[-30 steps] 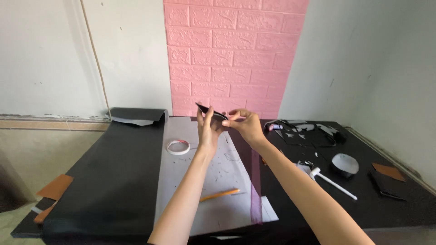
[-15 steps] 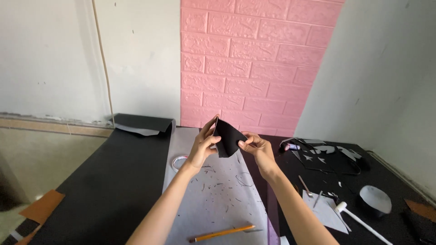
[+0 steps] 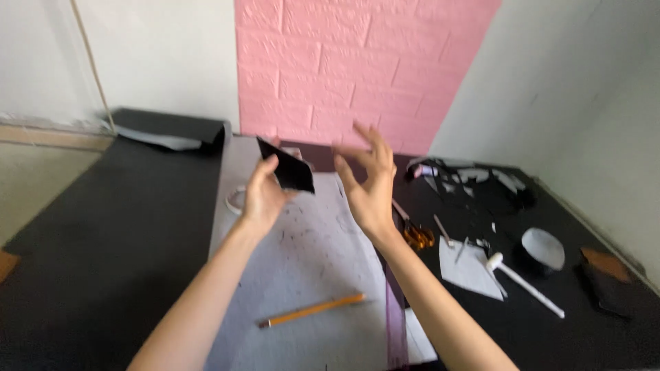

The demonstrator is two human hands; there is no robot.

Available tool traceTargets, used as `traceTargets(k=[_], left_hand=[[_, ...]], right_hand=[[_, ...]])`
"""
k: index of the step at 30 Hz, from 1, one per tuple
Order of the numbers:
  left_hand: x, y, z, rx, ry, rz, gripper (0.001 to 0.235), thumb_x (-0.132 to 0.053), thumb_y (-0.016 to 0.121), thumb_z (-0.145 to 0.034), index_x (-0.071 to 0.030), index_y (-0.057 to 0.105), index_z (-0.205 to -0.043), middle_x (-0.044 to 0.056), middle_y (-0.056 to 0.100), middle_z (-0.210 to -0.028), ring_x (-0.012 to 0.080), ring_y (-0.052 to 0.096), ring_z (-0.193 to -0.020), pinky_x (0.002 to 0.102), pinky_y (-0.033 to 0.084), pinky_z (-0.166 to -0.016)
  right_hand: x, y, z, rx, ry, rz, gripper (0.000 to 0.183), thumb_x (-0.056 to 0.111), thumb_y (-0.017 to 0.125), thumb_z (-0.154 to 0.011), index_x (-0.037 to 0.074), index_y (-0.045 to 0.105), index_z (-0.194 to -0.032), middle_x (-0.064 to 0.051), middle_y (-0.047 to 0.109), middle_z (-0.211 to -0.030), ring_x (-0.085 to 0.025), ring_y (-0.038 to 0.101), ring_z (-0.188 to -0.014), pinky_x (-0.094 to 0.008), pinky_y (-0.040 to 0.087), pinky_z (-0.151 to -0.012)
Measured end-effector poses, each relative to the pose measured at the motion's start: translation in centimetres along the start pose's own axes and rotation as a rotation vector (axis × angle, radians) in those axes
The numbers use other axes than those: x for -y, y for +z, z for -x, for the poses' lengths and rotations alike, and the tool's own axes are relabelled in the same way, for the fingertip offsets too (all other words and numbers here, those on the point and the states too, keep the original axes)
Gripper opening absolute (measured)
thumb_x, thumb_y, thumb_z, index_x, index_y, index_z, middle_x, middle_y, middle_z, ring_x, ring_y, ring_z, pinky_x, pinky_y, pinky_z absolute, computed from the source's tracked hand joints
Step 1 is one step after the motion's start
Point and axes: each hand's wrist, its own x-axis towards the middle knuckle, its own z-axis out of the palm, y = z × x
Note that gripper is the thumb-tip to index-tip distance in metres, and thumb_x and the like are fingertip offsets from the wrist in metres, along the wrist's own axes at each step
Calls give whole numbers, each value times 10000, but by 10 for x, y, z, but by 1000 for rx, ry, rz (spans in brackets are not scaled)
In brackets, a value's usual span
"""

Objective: Trimming loose threads and excess edges from a hand-sewn leather piece using scissors to finish the item.

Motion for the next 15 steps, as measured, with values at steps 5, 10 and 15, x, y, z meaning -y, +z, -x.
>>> traceTargets(k=[5,10,15], left_hand=[[-9,8,4,-40,-18,198,618,-342,728,-794,-295,573,-1390,156,606,-1367,463,674,-1193,486,593,-900],[-20,32,31,-6,-21,144,535,-297,707,-847,-275,573,-1365,93,668,-1179,428,692,-1190,492,608,-927],[-20,37,38,-20,-38,27,671,-290,708,-802,-270,501,-1440,108,607,-1248,431,676,-1225,452,611,-909]], right_hand=[[27,-8,3,-122,-266,-16,524,500,551,-1095,304,450,-1571,11,323,-1728,-309,231,-1689,-669,174,-1366],[3,5,16,-71,-175,-1,621,546,547,-1104,324,325,-1640,33,245,-1773,-279,145,-1723,-664,133,-1363],[10,-3,33,-9,-96,-1,712,506,586,-1107,269,224,-1673,7,163,-1792,-280,55,-1725,-641,60,-1366]])
